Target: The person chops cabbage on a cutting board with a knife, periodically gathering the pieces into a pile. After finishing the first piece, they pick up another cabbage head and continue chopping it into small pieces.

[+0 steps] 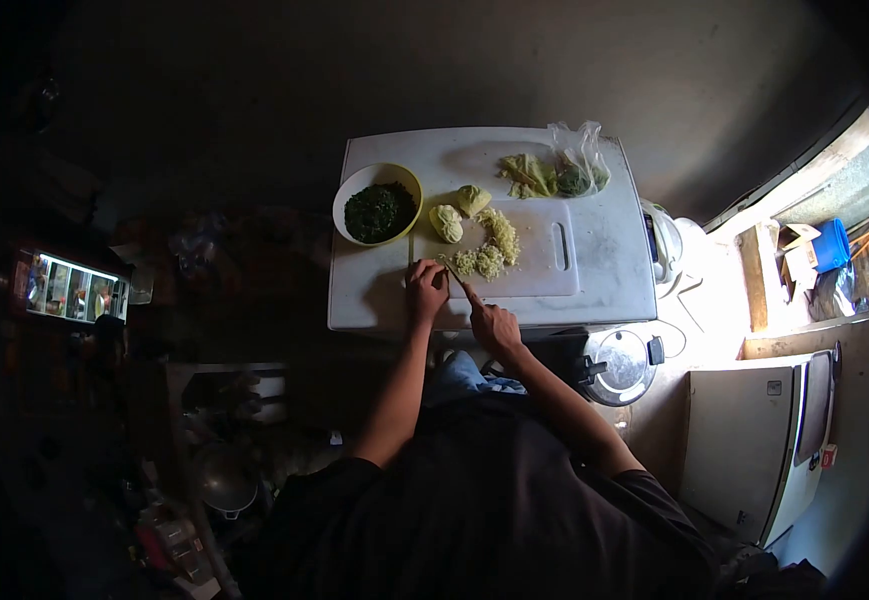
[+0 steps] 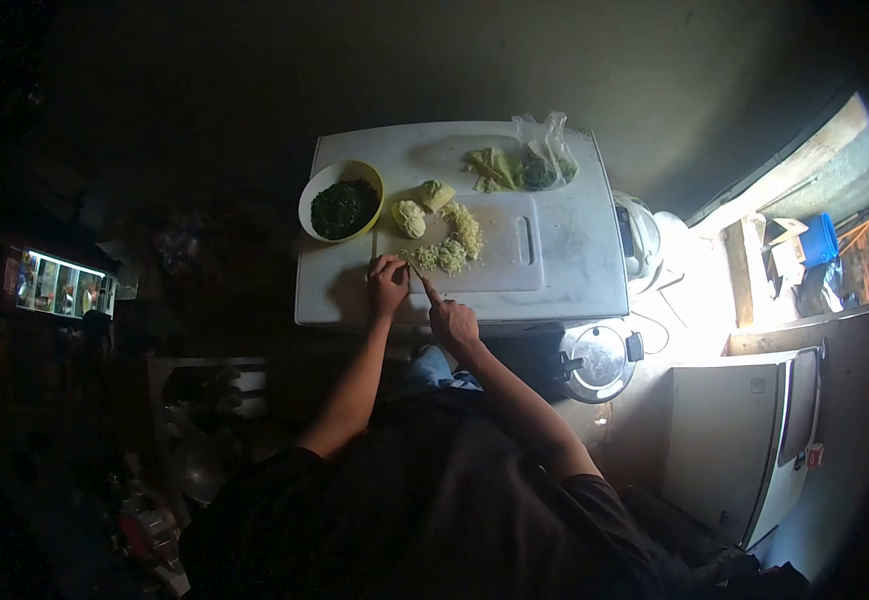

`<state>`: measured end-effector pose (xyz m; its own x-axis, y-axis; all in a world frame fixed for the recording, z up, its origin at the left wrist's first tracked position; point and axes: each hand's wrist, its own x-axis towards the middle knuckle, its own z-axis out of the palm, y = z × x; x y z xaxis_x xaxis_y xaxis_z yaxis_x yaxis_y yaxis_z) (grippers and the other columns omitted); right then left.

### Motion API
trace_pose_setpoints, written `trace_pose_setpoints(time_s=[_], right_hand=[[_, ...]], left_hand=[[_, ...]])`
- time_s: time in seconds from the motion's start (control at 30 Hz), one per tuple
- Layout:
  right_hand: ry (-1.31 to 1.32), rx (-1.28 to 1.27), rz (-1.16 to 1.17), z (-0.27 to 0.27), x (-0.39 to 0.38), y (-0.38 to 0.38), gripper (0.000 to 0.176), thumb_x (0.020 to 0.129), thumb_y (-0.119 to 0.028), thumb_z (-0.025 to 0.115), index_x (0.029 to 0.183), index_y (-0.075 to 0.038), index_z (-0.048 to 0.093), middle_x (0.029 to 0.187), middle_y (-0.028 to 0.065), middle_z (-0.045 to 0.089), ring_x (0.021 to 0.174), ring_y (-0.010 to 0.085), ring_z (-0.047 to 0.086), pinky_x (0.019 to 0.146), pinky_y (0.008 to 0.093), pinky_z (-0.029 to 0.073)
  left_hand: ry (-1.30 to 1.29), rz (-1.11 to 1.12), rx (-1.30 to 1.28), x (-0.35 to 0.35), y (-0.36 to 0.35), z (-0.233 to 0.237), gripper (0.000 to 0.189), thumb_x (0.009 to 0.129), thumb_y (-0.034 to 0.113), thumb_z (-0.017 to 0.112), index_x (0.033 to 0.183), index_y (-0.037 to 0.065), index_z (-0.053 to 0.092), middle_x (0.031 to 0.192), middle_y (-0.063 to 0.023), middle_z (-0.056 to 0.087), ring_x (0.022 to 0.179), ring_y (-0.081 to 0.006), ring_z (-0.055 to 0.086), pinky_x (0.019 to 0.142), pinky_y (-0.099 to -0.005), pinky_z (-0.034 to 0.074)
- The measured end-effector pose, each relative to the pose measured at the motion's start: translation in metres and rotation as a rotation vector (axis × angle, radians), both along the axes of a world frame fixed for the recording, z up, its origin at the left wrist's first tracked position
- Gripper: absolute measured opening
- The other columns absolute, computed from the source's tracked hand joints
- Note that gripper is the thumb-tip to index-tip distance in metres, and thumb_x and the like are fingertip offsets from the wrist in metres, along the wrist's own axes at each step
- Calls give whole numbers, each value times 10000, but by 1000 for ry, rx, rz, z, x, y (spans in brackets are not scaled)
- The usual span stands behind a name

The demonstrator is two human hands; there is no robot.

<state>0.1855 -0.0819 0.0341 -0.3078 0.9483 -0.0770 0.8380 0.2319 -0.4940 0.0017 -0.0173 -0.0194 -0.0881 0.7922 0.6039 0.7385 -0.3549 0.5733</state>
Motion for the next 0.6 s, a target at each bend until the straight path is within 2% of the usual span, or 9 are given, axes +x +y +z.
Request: trace_pose_setpoints(time_s=[0.2,0.4,0.47,0.6], right_hand=[[3,-13,24,-7,0,-2,687,955,-173,482,1591,-304,261,751,246,686,678,451,679,661,586,531],[-21,-96,34,-9,2,-3,681,957,-167,470,1593,-301,264,795,252,691,702,455,677,661,576,527],[63,-21,37,-21,3,-4,684,955,-156,464,1593,-297,261,817,262,688,729,455,679,667,574,529],[39,12,69,-33,-7,8,702,960,-135,456,1602,-292,220,875,250,693,732,441,684,673,561,539]], left_hand=[[-43,-12,-22,3,-2,9,73,782,55,710,852,40,700,899,-97,655,899,-323,643,827,-432,503],[-44,-12,-22,3,-2,9,47,796,57,699,839,44,690,888,-96,653,886,-324,640,819,-437,499],[-41,-16,-5,3,-3,11,35,798,62,696,826,48,680,884,-93,652,887,-327,638,824,-437,497],[-75,-29,-14,3,0,2,41,791,53,697,824,51,674,884,-89,649,888,-334,634,829,-443,498]])
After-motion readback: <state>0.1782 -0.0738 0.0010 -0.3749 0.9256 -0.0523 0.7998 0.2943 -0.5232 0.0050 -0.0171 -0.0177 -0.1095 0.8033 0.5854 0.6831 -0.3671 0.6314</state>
